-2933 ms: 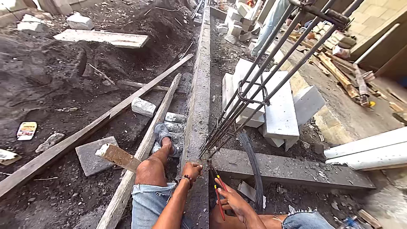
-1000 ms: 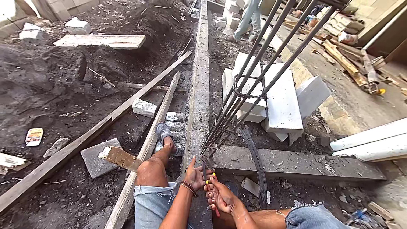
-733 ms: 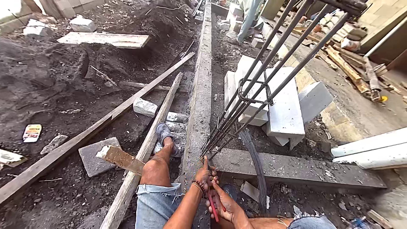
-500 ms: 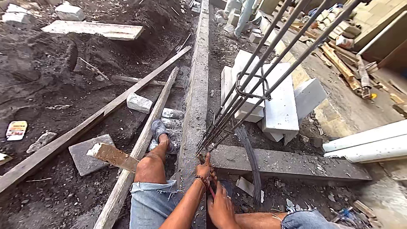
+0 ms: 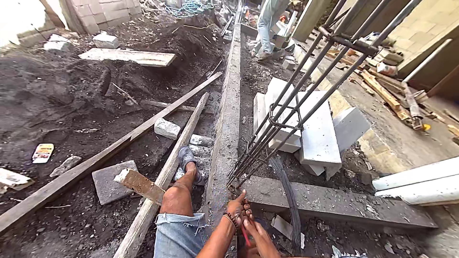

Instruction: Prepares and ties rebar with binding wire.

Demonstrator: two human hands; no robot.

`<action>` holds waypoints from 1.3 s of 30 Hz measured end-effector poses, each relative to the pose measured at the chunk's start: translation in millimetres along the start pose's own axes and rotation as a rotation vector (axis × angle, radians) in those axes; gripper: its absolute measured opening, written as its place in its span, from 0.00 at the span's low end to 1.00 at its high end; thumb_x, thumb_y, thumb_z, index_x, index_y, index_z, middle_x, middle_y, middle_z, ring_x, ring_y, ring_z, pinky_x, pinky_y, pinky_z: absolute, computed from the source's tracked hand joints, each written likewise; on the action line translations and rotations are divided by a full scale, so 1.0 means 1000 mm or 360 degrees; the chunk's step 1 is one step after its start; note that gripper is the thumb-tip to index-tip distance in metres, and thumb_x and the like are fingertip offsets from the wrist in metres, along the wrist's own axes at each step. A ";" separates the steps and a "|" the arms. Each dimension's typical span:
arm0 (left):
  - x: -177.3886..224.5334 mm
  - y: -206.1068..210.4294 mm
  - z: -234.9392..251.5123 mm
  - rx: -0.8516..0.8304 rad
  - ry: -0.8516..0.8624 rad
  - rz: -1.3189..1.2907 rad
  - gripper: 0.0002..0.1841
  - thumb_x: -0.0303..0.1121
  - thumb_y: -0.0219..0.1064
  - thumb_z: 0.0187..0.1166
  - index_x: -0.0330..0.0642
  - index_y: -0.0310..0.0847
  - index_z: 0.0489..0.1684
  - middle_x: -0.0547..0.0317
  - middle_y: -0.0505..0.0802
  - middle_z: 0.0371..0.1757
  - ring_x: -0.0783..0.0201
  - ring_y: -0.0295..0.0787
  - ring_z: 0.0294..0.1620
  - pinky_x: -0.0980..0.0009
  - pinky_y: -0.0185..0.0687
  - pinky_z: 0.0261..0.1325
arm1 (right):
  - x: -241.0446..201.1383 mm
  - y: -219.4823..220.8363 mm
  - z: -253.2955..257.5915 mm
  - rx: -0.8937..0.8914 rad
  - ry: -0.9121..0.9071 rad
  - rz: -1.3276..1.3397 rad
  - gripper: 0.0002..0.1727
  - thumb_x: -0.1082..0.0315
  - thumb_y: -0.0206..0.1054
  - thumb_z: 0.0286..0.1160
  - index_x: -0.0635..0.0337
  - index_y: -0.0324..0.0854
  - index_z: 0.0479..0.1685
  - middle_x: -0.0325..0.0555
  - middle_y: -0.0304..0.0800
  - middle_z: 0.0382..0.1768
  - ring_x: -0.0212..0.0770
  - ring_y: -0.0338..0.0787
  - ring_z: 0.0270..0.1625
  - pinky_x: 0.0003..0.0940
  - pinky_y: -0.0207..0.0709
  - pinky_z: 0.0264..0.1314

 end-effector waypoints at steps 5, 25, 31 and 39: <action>-0.008 0.013 0.006 0.0247 0.0093 0.0010 0.24 0.53 0.66 0.85 0.45 0.66 0.25 0.62 0.71 0.10 0.63 0.69 0.06 0.63 0.77 0.11 | -0.032 0.010 -0.025 0.0471 0.0076 -0.1483 0.49 0.51 0.69 0.69 0.64 0.56 0.91 0.63 0.79 0.74 0.61 0.85 0.69 0.60 0.77 0.69; -0.017 0.009 -0.001 0.0232 0.0035 0.0026 0.21 0.49 0.66 0.86 0.43 0.71 0.27 0.60 0.75 0.12 0.63 0.73 0.08 0.65 0.79 0.14 | -0.031 0.004 -0.036 0.0328 -0.0061 -0.1402 0.64 0.49 0.74 0.62 0.63 0.34 0.97 0.65 0.73 0.80 0.63 0.83 0.72 0.63 0.73 0.73; -0.017 0.007 -0.005 0.0422 0.0132 0.0218 0.22 0.49 0.75 0.77 0.44 0.69 0.32 0.62 0.71 0.16 0.63 0.71 0.10 0.62 0.81 0.17 | -0.040 0.007 0.000 0.0283 0.0321 -0.1420 0.24 0.52 0.56 0.83 0.63 0.87 0.55 0.55 0.94 0.52 0.52 0.93 0.58 0.55 0.83 0.59; -0.004 -0.018 -0.010 -0.0248 -0.0207 -0.0165 0.20 0.48 0.64 0.86 0.36 0.78 0.41 0.48 0.90 0.32 0.53 0.90 0.29 0.56 0.91 0.40 | 0.020 0.022 0.027 -0.0930 0.0565 0.0999 0.35 0.35 0.41 0.90 0.54 0.84 0.44 0.40 0.84 0.25 0.33 0.78 0.20 0.27 0.71 0.21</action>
Point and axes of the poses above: each hand's wrist, its own z-axis towards the middle knuckle, its own y-axis out of the palm, x = y × z, the point moved 4 cm from there along z, towards the middle knuckle
